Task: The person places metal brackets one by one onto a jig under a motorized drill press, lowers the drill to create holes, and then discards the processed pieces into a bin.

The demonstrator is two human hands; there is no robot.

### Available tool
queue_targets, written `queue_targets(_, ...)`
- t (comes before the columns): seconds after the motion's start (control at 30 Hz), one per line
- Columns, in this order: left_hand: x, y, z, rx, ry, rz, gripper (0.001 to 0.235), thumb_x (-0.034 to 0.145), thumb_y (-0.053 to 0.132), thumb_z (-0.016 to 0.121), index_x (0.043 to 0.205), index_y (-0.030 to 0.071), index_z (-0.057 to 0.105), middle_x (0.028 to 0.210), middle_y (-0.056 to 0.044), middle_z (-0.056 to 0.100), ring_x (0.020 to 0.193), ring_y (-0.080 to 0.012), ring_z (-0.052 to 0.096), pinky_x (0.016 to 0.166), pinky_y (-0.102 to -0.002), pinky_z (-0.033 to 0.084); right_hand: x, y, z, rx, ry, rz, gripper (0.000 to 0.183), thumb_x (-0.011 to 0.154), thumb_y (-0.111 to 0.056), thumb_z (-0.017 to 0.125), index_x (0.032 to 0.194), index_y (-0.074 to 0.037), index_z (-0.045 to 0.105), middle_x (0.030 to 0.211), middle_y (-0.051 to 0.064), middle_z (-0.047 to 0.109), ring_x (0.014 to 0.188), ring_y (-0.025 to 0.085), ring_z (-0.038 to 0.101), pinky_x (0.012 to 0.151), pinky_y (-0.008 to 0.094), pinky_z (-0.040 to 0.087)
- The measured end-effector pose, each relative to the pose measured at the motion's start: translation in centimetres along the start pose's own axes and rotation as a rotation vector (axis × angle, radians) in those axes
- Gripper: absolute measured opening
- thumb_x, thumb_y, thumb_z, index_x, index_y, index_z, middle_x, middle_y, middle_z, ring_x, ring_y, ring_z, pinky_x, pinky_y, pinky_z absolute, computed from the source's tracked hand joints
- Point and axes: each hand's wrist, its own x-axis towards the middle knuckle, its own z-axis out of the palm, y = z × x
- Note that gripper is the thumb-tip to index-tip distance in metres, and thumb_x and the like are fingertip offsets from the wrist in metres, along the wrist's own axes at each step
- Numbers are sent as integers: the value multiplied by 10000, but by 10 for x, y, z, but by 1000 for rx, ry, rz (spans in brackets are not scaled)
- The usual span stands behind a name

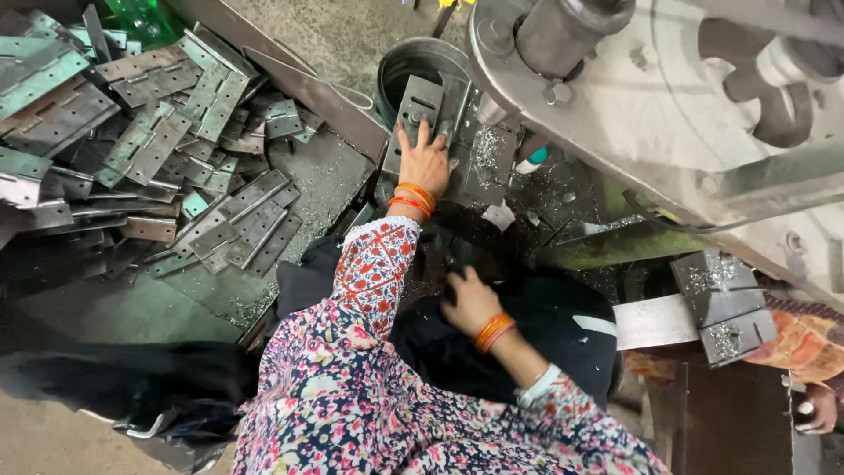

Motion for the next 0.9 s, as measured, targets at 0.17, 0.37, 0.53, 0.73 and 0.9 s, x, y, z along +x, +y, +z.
queue_targets(0.17,1,-6,-7,12,-11,17,390,979,219,454,1238,119,727,1478,39,569,1499,-334,292,1152,-775,43,-6,23,87,195,213,-104,540,727,-230,782,1245,-192,634,1451,224,475,954,451,687,777,515,592)
queue_targets(0.37,1,-9,3,-42,134,29,436,950,211,489,1325,119,691,1409,19,609,1454,-341,342,1159,-766,71,-6,20,68,169,108,-43,509,782,-263,771,1263,-190,621,1429,252,465,959,467,677,814,518,586)
queue_targets(0.53,-8,-6,-5,-33,154,54,531,913,367,543,1361,107,665,1323,-20,628,1376,-338,367,1129,-778,69,-6,5,-19,103,0,-59,498,830,-359,723,1293,-199,632,1250,228,582,980,479,667,846,530,578)
queue_targets(0.73,-47,8,-50,20,-13,96,460,921,478,626,1163,106,750,1206,-12,684,1324,-310,431,1149,-772,75,3,-21,-71,38,-47,-47,472,828,-409,682,1253,-204,662,1181,219,619,955,479,682,853,538,571)
queue_targets(0.9,-93,8,-79,22,-77,172,411,866,458,668,1053,110,783,1051,-16,718,1293,-311,462,1151,-734,99,1,-21,-71,65,-25,-43,463,821,-409,691,1242,-215,681,1158,218,637,973,465,681,864,528,570)
